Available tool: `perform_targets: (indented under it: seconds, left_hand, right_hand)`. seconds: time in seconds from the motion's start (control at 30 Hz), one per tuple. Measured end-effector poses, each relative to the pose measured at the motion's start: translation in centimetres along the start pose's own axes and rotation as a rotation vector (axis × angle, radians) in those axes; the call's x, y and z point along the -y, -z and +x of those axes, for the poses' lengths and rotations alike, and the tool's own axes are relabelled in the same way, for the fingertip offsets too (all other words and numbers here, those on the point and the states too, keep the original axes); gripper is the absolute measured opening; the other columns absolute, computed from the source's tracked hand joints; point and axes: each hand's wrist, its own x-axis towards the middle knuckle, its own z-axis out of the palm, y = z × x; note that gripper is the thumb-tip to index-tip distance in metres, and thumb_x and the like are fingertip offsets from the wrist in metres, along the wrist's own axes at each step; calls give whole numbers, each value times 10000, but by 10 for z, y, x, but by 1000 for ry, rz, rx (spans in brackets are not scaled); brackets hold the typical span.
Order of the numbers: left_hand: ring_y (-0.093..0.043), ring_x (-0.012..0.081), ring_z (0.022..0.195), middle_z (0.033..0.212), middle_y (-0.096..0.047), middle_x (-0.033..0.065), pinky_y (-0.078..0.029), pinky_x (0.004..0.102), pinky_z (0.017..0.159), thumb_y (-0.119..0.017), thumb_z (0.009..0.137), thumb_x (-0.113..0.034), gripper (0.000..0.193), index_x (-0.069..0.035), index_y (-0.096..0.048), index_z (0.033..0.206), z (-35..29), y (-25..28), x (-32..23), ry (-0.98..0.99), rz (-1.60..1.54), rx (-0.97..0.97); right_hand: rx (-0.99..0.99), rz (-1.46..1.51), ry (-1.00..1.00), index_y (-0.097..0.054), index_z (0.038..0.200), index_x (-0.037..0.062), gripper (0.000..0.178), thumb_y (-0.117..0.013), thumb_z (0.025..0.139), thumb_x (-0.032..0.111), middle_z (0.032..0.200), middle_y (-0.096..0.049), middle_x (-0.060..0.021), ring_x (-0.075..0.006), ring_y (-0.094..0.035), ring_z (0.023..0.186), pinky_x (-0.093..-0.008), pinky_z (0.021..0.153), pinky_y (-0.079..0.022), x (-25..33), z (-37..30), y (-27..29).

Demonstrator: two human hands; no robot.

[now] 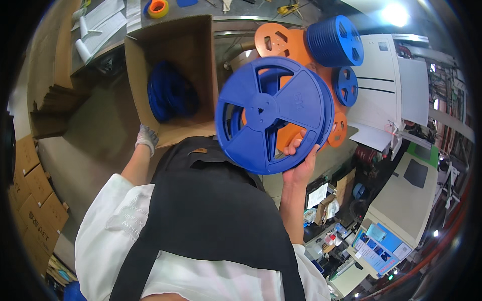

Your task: The person prepares shipping materials by peeling labels from a document, assembling a cardboard box from a flat sheet, and sealing the bottom with a tape dispenser before placing blue plastic reels inside.

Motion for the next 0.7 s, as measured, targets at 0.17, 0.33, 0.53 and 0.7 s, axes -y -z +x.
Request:
perform_targets:
  seconds: [0.17,0.33,0.53,0.7]
  left_hand:
    - [-381,273,1343,1461,-405,119,-296,417,1086,-448,944,-512,642,-124,-363,1448,-49,-17,-17,-212,43,155]
    - [-456,270,1272,1377,-492,145,-343,342,1053,-486,963,-430,564,-63,-437,1389,-71,-56,-42,-940,401,311]
    - [-408,370,1315,1395,-470,192,-270,447,1121,-499,935,-368,534,-54,-469,1366,-231,-139,-26,-1980,1155,101]
    - [-329,366,1371,1436,-391,234,-188,467,1157,-530,861,-384,661,-9,-402,1390,-318,-170,88,-1918,1282,923]
  right_hand:
    - [144,312,-24,-483,1208,10,495,-509,965,441,740,-462,0,-70,-416,580,-211,517,-368,5,2,8]
    - [290,509,-179,-485,1151,24,505,-510,951,487,673,-423,10,-63,-375,518,-212,463,-325,3,5,3]
    - [294,508,-286,-488,1136,32,517,-476,956,517,612,-352,32,-54,-305,464,-205,425,-268,-2,-6,-14]
    - [312,400,-353,-493,1094,54,523,-424,962,555,588,-313,44,-46,-267,441,-209,403,-225,1,-12,-42]
